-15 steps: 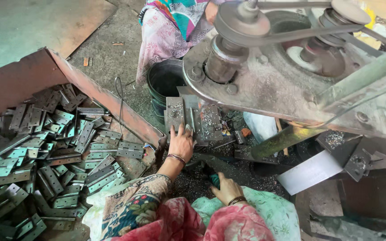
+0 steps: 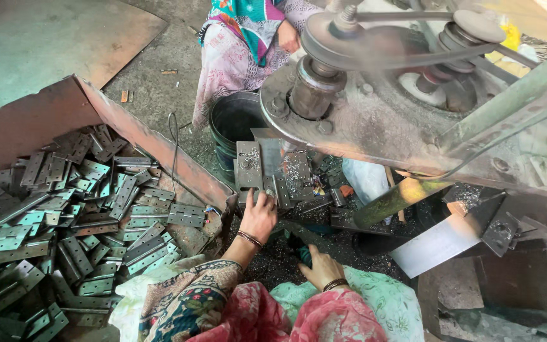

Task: The person sits on the floor and repeatedly places small metal brackets into a press machine, then removes them and drops them into a nearby bin. The process is repeated continuously with the same type of metal piece.

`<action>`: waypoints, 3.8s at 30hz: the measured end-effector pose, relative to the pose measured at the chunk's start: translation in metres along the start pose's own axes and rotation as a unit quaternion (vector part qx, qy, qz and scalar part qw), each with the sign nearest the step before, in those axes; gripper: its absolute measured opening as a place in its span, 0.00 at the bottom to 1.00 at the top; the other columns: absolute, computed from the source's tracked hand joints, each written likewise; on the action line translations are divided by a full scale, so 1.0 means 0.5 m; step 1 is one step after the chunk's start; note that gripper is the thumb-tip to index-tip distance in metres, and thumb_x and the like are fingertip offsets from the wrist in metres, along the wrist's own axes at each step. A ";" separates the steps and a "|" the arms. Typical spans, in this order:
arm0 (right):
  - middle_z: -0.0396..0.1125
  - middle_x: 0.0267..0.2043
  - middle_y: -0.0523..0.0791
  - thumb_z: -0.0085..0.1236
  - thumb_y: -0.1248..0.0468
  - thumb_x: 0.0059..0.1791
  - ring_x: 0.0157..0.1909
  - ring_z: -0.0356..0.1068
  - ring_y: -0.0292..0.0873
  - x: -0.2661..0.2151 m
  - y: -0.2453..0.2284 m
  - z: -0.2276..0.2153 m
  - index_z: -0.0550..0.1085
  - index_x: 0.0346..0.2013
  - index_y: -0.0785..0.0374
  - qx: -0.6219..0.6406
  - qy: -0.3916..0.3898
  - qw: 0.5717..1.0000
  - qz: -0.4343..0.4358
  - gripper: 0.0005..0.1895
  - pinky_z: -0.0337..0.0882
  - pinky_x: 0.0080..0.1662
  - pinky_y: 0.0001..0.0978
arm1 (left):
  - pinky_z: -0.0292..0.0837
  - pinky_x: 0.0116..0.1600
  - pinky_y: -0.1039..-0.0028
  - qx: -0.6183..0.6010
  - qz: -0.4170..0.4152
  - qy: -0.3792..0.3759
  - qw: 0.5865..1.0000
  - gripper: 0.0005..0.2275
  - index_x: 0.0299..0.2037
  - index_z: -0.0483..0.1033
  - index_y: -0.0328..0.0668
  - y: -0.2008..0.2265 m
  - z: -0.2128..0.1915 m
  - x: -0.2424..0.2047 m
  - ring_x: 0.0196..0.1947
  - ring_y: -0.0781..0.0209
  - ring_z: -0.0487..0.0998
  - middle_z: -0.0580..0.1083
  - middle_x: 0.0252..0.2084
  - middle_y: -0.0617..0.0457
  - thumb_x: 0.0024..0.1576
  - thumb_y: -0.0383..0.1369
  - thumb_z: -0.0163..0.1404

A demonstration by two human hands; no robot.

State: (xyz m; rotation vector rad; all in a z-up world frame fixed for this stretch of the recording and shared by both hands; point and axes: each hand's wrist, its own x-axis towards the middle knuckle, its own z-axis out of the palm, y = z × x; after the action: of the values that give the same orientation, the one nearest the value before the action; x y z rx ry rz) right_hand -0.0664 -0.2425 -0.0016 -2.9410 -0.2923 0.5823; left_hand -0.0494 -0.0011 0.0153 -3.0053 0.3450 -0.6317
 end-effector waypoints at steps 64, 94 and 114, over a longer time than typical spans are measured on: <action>0.76 0.36 0.54 0.61 0.48 0.50 0.34 0.78 0.54 0.022 0.043 0.161 0.60 0.67 0.57 0.014 0.041 0.999 0.006 0.36 0.78 0.36 0.45 | 0.38 0.72 0.33 -0.085 -0.151 -0.166 0.971 0.19 0.60 0.74 0.44 -0.037 0.096 0.137 0.77 0.41 0.45 0.62 0.71 0.53 0.63 0.40 0.40; 0.75 0.37 0.55 0.62 0.50 0.46 0.37 0.78 0.59 0.033 0.031 0.074 0.60 0.67 0.53 0.024 0.031 0.999 -0.003 0.38 0.79 0.40 0.50 | 0.33 0.70 0.27 -0.063 -0.173 -0.188 0.965 0.20 0.61 0.74 0.47 -0.061 0.100 0.156 0.78 0.41 0.41 0.59 0.73 0.55 0.66 0.42 0.35; 0.72 0.57 0.51 0.57 0.42 0.44 0.55 0.73 0.59 -0.018 -0.015 -0.061 0.62 0.69 0.43 -0.072 0.053 0.995 -0.053 0.39 0.74 0.52 0.54 | 0.68 0.61 0.55 -0.224 -0.263 0.034 0.938 0.16 0.51 0.80 0.48 -0.176 -0.022 -0.051 0.61 0.50 0.71 0.75 0.56 0.55 0.56 0.43 0.54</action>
State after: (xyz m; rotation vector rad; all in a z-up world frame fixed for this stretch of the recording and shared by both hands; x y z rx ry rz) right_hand -0.0639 -0.2397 0.0309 -3.0565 -0.4947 0.4066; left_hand -0.0583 0.0903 0.0238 -3.5428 -0.3956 -0.7801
